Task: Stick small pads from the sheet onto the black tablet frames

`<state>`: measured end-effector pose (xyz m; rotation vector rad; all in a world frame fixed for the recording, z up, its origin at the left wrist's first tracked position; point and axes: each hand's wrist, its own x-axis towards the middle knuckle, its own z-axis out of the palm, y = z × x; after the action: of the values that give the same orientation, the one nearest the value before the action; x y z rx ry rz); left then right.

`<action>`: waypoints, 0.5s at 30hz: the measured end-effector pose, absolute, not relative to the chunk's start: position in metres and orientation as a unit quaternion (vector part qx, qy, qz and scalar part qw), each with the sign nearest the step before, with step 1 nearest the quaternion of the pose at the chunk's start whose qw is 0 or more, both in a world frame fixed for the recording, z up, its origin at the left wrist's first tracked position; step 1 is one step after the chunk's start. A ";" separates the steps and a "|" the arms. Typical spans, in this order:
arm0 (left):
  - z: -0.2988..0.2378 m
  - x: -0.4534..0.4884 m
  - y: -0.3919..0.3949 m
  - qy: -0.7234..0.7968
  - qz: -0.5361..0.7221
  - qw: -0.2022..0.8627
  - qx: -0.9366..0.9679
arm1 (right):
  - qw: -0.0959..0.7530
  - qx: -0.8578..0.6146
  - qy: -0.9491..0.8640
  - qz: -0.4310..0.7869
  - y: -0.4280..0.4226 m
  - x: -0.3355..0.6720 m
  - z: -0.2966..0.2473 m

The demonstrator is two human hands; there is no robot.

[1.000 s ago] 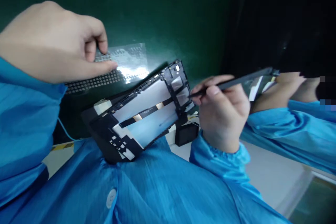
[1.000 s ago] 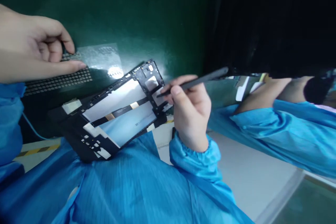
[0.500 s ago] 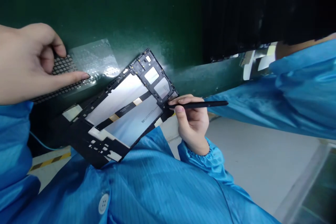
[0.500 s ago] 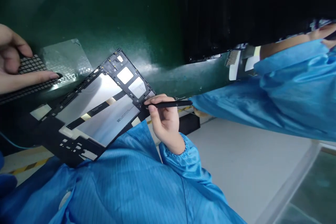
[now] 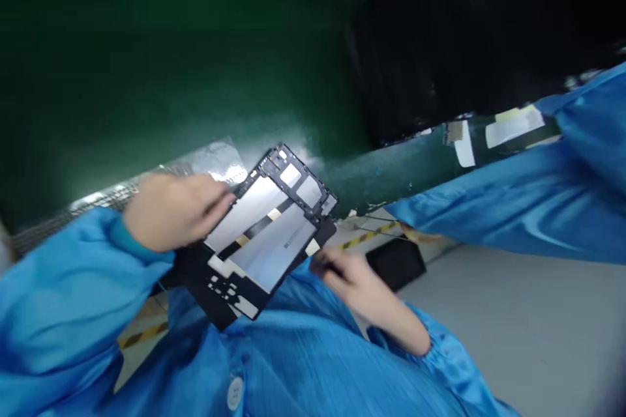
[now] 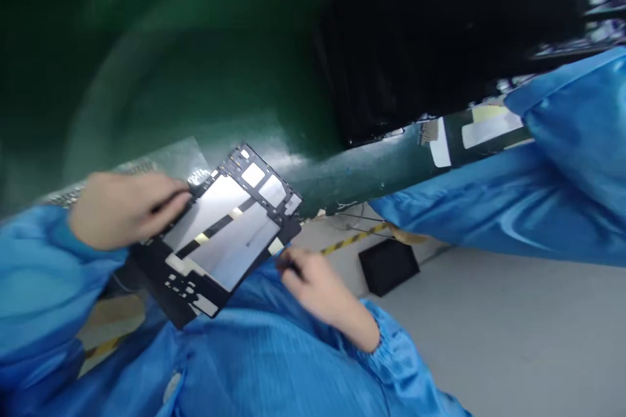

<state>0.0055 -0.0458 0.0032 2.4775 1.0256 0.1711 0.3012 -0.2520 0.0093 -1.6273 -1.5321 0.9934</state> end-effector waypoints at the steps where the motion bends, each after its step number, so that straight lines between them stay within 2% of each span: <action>1: 0.001 0.009 -0.049 0.344 0.056 0.221 0.911 | 0.322 -0.624 -0.559 0.440 -0.259 0.286 0.005; 4: -0.006 0.011 -0.050 0.282 0.037 0.221 0.933 | 0.367 -0.663 -0.374 0.535 -0.269 0.246 -0.011; 7: -0.009 0.006 -0.044 0.274 0.030 0.228 0.934 | 0.452 -0.708 -0.263 0.474 -0.253 0.239 -0.010; 11: -0.009 0.000 -0.036 0.348 0.030 0.221 0.911 | 0.491 -0.704 -0.269 0.436 -0.179 0.274 0.033; 15: -0.013 -0.001 -0.029 0.418 0.007 0.213 0.883 | 0.524 -0.669 -0.319 0.419 -0.047 0.288 0.069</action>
<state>-0.0006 -0.0294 -0.0129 2.4502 1.1615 0.0199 0.2879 -0.0469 0.0692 -1.6019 -0.7623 1.0022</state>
